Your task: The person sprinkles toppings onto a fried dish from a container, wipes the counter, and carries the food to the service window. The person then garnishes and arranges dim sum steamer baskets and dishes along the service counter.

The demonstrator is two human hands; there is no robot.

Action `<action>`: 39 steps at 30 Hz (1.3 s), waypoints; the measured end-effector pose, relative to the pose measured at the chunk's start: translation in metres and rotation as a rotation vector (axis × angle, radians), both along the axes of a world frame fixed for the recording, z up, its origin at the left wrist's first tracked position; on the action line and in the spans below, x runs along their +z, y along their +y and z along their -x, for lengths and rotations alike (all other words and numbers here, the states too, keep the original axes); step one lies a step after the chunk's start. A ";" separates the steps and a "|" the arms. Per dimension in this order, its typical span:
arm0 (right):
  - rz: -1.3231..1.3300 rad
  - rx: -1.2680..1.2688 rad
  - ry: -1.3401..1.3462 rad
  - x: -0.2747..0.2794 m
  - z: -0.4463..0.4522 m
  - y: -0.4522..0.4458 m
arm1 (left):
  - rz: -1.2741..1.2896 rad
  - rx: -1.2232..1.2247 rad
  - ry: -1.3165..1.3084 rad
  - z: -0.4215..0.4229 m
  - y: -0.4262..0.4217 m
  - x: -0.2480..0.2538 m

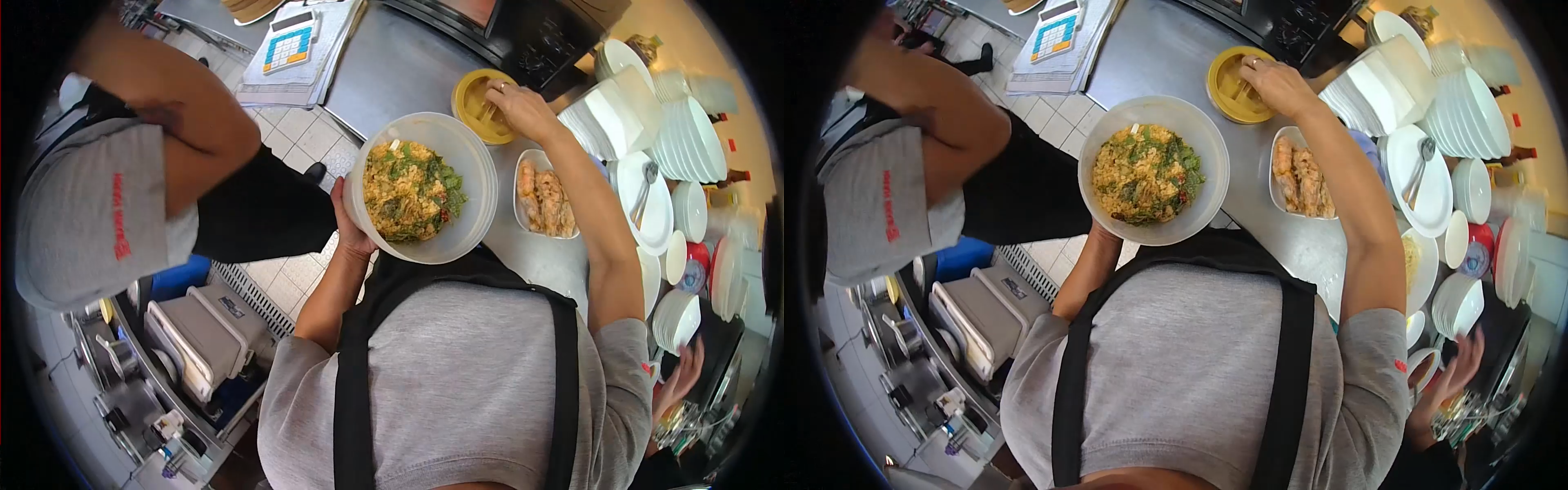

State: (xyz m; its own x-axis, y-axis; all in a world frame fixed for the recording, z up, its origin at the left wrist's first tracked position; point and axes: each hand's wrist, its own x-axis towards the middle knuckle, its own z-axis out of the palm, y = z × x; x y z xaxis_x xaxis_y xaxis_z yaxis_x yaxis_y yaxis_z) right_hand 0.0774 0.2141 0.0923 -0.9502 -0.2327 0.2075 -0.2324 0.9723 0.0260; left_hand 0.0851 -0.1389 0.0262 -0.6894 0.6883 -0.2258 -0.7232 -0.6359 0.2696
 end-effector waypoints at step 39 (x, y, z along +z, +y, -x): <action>0.125 -0.161 0.037 0.126 -0.137 -0.130 | 0.089 -0.197 0.147 -0.014 0.067 0.032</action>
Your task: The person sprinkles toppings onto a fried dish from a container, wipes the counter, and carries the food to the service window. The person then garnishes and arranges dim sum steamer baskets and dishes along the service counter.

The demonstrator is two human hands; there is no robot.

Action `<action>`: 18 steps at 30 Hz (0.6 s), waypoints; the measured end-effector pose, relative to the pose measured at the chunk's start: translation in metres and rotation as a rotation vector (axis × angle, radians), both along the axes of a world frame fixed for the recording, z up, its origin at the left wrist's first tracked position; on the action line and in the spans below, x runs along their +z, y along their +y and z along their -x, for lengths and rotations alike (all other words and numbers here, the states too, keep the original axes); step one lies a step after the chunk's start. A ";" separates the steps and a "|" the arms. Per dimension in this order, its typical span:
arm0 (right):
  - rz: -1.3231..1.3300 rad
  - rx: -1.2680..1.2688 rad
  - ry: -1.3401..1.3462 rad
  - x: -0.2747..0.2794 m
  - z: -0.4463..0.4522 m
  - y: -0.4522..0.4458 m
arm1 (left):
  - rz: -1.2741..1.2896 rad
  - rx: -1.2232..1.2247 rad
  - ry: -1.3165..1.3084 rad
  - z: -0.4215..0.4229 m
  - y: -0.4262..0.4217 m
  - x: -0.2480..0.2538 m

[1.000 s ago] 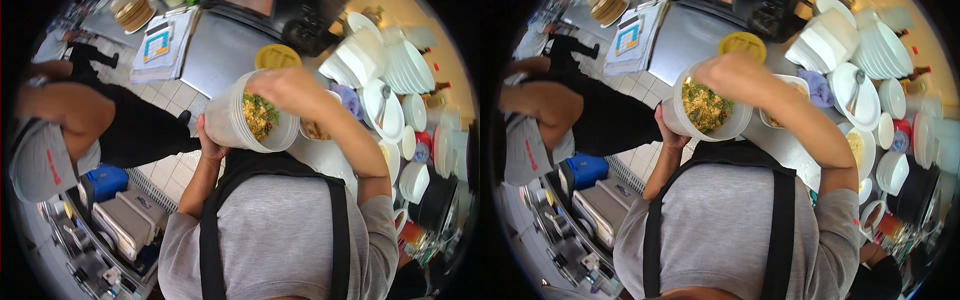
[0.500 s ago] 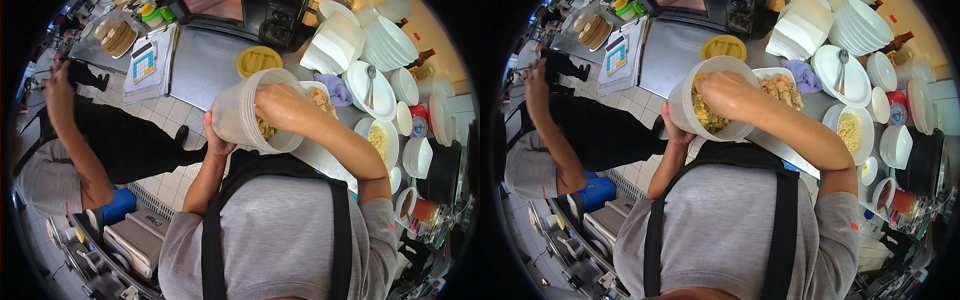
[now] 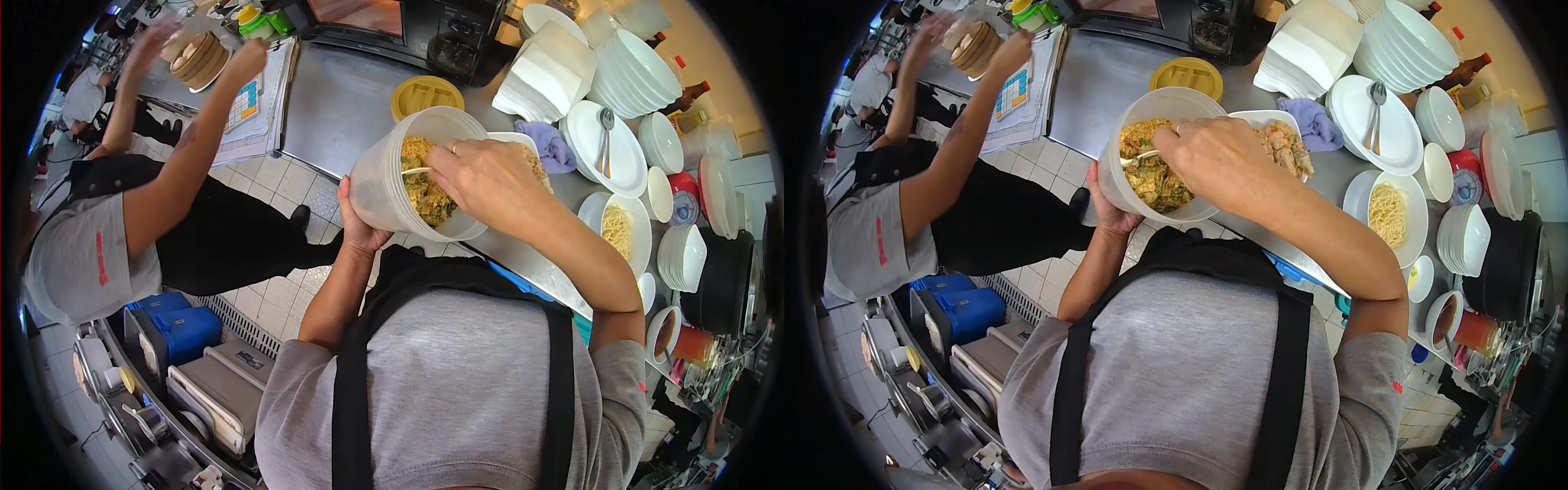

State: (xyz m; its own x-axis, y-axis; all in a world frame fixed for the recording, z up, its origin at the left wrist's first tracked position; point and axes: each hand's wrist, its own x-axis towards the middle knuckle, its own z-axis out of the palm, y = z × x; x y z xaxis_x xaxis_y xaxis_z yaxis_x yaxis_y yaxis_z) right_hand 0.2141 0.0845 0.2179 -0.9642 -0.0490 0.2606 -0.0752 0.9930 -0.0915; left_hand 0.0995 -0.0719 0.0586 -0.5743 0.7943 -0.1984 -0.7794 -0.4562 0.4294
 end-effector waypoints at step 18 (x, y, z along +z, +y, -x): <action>0.272 -0.005 -0.049 -0.015 -0.009 0.011 | 0.021 -0.024 0.055 0.009 -0.002 0.000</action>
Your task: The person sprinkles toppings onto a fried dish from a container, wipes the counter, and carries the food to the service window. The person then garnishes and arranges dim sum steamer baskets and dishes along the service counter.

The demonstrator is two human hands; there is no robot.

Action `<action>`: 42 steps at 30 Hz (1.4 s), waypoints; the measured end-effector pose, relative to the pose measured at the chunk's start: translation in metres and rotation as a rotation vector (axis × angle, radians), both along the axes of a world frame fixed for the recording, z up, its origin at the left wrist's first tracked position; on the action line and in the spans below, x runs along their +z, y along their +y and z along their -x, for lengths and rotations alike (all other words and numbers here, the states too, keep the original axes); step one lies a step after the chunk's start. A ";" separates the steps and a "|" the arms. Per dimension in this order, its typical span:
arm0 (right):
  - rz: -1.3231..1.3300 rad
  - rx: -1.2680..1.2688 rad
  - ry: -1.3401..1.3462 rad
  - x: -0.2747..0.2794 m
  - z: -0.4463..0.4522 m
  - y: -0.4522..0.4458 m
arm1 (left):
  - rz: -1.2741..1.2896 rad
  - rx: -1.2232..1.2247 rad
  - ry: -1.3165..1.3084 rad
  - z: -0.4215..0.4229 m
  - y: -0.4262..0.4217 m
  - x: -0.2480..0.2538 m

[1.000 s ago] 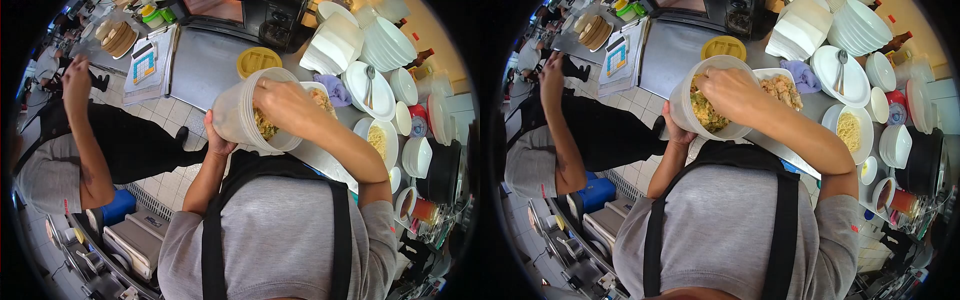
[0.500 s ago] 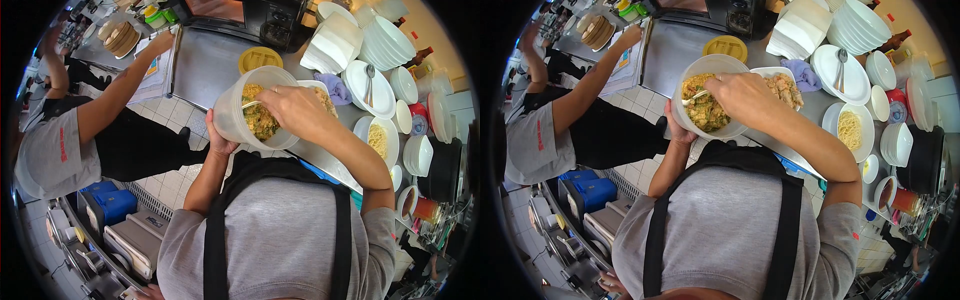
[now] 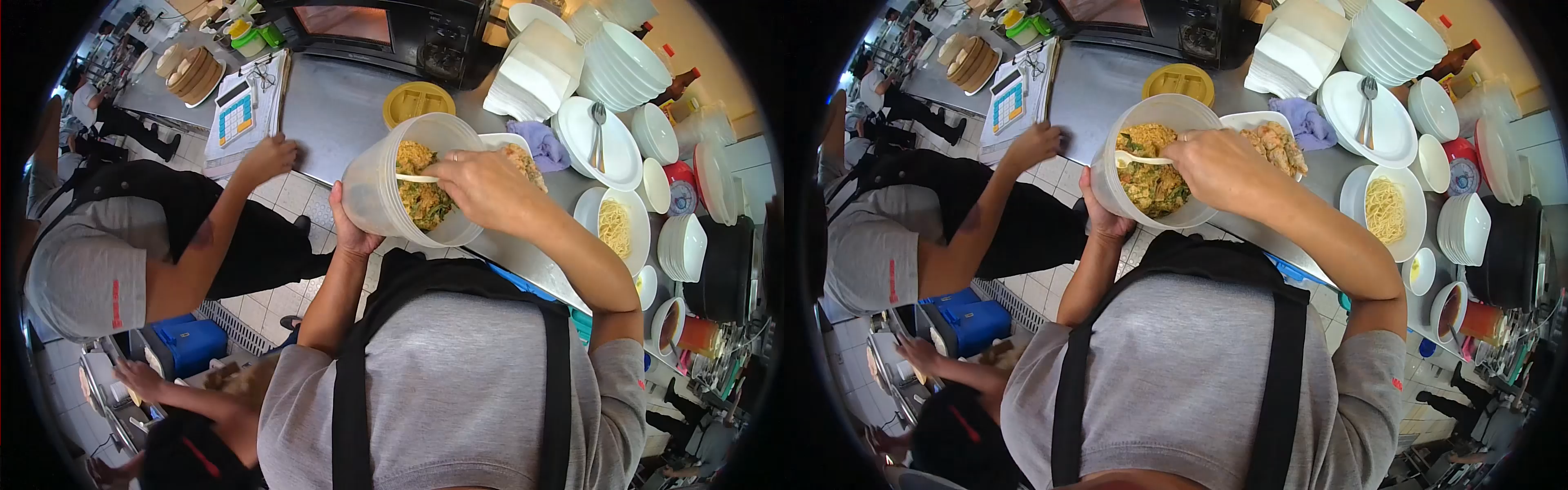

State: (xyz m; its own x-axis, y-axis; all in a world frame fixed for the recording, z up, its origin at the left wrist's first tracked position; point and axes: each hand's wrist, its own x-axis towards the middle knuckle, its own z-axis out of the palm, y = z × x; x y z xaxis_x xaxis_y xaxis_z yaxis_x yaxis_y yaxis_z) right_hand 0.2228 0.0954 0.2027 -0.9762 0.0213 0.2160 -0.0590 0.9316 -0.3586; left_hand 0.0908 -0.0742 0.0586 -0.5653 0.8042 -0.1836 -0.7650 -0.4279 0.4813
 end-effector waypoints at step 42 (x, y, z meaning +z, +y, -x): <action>1.436 -0.391 -0.255 -0.015 -0.067 0.086 | 0.112 -0.029 -0.021 -0.015 0.007 0.007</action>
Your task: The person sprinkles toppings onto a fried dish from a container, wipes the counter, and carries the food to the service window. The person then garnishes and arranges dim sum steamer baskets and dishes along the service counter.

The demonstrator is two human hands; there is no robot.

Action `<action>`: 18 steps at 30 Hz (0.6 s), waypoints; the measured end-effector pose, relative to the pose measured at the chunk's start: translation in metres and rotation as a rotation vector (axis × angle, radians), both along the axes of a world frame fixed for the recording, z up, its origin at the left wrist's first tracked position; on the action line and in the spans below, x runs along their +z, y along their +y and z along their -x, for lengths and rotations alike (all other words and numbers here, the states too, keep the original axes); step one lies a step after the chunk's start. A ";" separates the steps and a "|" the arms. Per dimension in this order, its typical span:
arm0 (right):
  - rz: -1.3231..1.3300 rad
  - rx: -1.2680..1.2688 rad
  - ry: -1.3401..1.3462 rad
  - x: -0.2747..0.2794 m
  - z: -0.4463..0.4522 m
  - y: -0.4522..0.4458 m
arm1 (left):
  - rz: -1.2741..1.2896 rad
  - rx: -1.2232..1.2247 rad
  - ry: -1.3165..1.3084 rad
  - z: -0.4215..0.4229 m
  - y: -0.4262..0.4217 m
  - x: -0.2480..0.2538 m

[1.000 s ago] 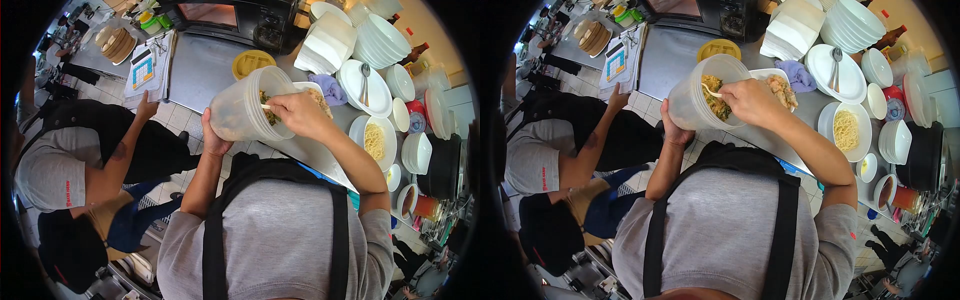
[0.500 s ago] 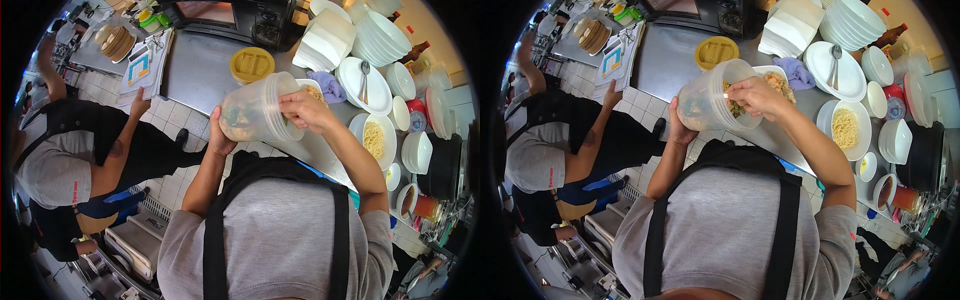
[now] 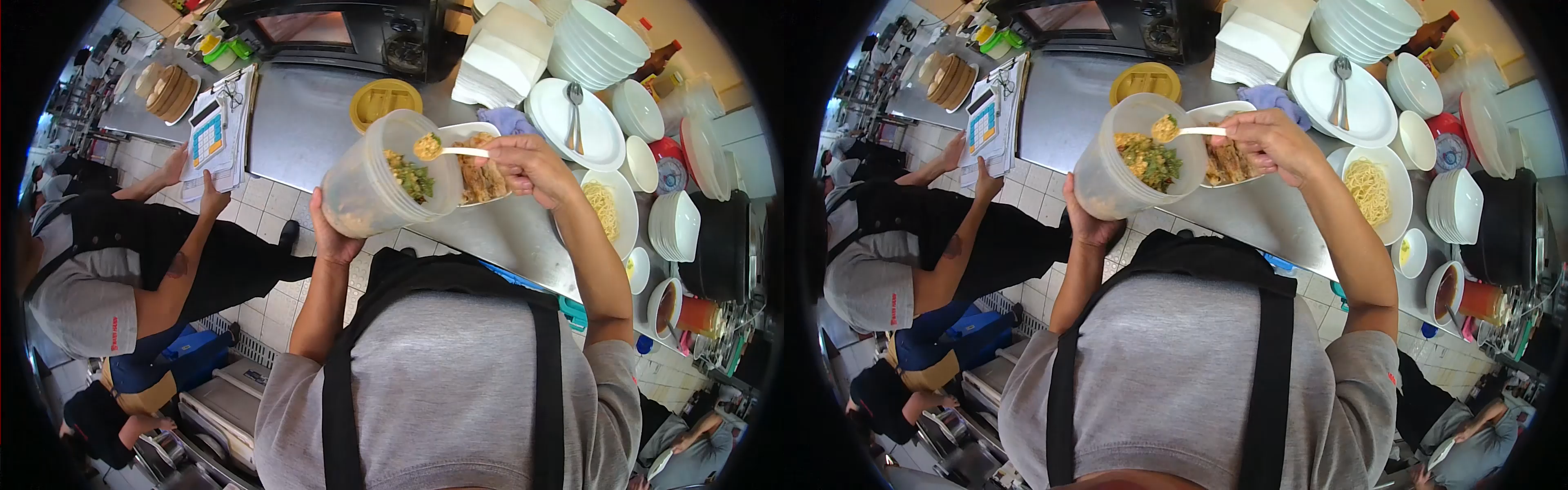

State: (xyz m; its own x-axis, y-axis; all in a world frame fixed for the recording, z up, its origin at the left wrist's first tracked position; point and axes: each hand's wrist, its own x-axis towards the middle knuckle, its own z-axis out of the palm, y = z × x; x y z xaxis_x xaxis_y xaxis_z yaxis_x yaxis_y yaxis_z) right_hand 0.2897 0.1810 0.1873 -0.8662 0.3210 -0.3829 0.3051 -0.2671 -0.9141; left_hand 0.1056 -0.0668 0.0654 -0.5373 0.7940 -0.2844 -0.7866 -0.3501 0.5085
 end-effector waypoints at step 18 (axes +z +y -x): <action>-1.180 -0.223 -0.184 -0.032 -0.041 0.014 | -0.004 0.128 -0.046 0.021 -0.039 -0.017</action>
